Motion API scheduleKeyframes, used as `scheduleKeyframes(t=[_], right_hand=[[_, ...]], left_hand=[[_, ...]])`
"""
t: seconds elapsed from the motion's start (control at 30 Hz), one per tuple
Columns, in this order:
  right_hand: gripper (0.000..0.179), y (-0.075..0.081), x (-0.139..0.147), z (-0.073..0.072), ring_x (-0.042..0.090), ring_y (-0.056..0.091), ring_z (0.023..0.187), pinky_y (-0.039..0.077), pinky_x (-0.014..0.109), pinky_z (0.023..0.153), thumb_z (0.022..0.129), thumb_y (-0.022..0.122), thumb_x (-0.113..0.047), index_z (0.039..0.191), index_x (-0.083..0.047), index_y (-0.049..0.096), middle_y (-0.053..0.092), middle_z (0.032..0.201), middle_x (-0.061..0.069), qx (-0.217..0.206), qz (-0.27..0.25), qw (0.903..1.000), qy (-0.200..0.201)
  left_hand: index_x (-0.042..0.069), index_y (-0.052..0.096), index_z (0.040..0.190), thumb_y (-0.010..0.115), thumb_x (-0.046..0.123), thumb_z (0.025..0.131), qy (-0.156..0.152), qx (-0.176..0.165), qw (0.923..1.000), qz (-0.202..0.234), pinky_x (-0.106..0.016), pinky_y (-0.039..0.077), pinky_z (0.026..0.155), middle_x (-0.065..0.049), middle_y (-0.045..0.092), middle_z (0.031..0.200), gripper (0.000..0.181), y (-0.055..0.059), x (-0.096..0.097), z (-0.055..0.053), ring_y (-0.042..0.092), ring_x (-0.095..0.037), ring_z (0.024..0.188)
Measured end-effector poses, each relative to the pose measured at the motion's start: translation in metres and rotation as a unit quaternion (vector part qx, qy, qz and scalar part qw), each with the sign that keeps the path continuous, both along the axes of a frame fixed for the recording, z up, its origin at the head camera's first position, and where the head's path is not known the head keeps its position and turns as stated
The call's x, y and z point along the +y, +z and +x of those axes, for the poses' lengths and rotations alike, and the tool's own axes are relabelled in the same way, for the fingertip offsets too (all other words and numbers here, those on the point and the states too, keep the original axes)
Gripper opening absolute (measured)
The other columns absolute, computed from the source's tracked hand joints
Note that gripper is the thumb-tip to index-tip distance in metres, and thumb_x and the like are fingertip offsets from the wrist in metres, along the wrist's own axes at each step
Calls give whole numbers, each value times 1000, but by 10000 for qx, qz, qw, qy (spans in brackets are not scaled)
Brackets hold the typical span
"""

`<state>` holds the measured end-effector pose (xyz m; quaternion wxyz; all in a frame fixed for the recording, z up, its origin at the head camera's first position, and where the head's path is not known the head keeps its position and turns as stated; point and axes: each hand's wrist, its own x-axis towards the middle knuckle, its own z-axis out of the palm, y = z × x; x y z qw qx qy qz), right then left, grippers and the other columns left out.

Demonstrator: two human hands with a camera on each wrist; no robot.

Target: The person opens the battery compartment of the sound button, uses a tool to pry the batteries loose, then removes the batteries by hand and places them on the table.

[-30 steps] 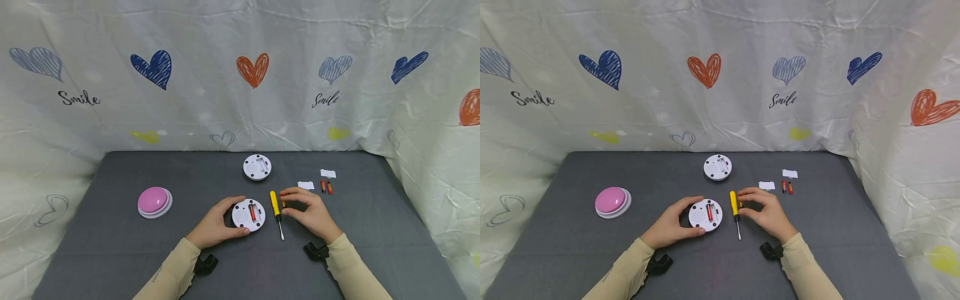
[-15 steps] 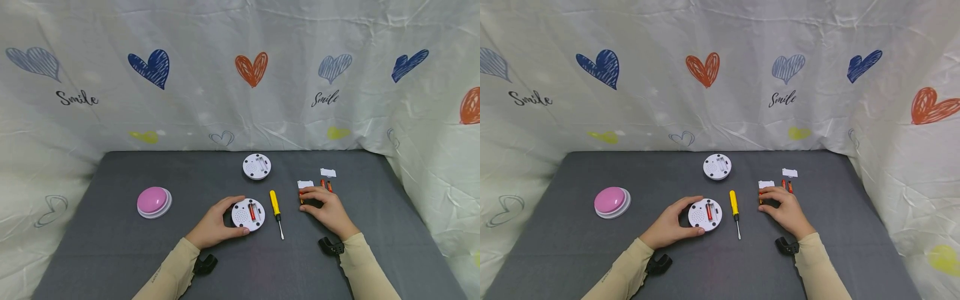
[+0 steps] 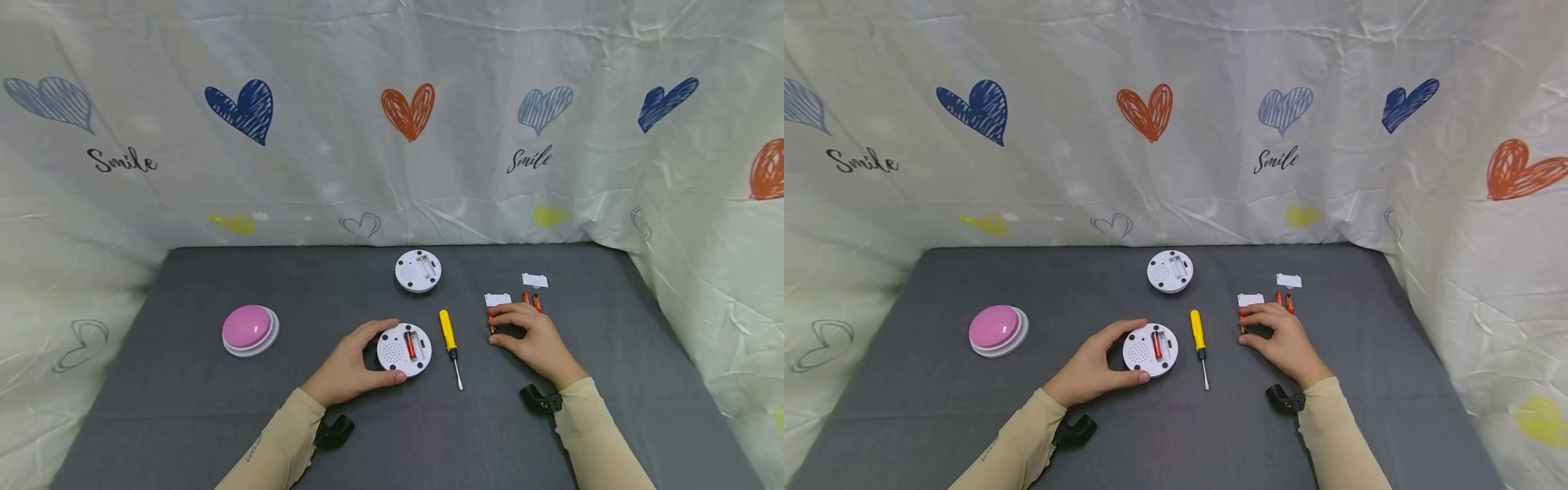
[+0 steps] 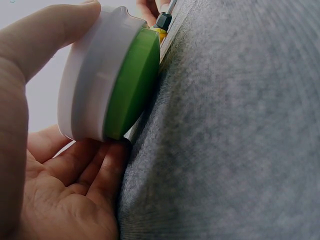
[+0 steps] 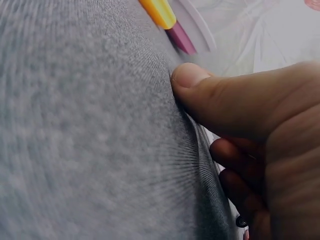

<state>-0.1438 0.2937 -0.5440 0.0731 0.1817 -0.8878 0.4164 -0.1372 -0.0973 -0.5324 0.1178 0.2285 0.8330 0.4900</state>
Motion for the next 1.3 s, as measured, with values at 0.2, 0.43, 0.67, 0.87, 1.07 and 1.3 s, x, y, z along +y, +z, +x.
scheduleKeyframes(t=[0.2,0.43,0.67,0.87,1.07,1.3], right_hand=[[26,0,0,-1,23,65,127,41,20,110,86,96,-13,109,-17,86,75,130,-2,-99,-258,9996,-30],[16,-3,-6,-1,29,69,116,46,16,103,91,89,0,102,-11,85,77,122,11,265,-874,9958,-103],[25,0,-29,0,35,68,107,50,22,95,82,88,13,104,2,81,75,116,21,1101,-1038,9885,47],[32,6,-56,7,26,69,112,52,30,96,87,91,0,117,-5,81,76,124,8,1050,-817,9896,550],[34,9,-77,13,26,68,118,49,29,108,90,91,-6,121,-6,81,74,125,4,897,-843,9878,951],[40,10,-97,16,27,65,127,50,32,111,92,89,-7,130,-7,78,72,134,9,772,-803,9839,1395]], left_hand=[[16,56,160,99,38,83,-13,20,10000,4,-52,41,121,5,59,154,91,-1,0,-1,54,-18,141],[16,56,160,99,38,83,1,-4,10000,32,-52,42,120,5,59,152,91,-3,-1,0,55,-18,138],[16,56,159,99,39,83,-37,43,10000,78,-52,44,117,5,60,151,91,-2,-1,0,56,-17,136],[17,57,159,99,37,82,-76,67,9999,88,-50,45,116,6,60,151,90,-3,-2,-1,57,-16,134],[16,57,159,97,40,84,-115,91,9998,136,-51,46,115,3,60,152,88,-3,0,0,57,-18,134],[15,55,161,96,39,86,-207,55,9995,245,-53,46,115,1,59,154,88,-1,-1,0,57,-21,137]])
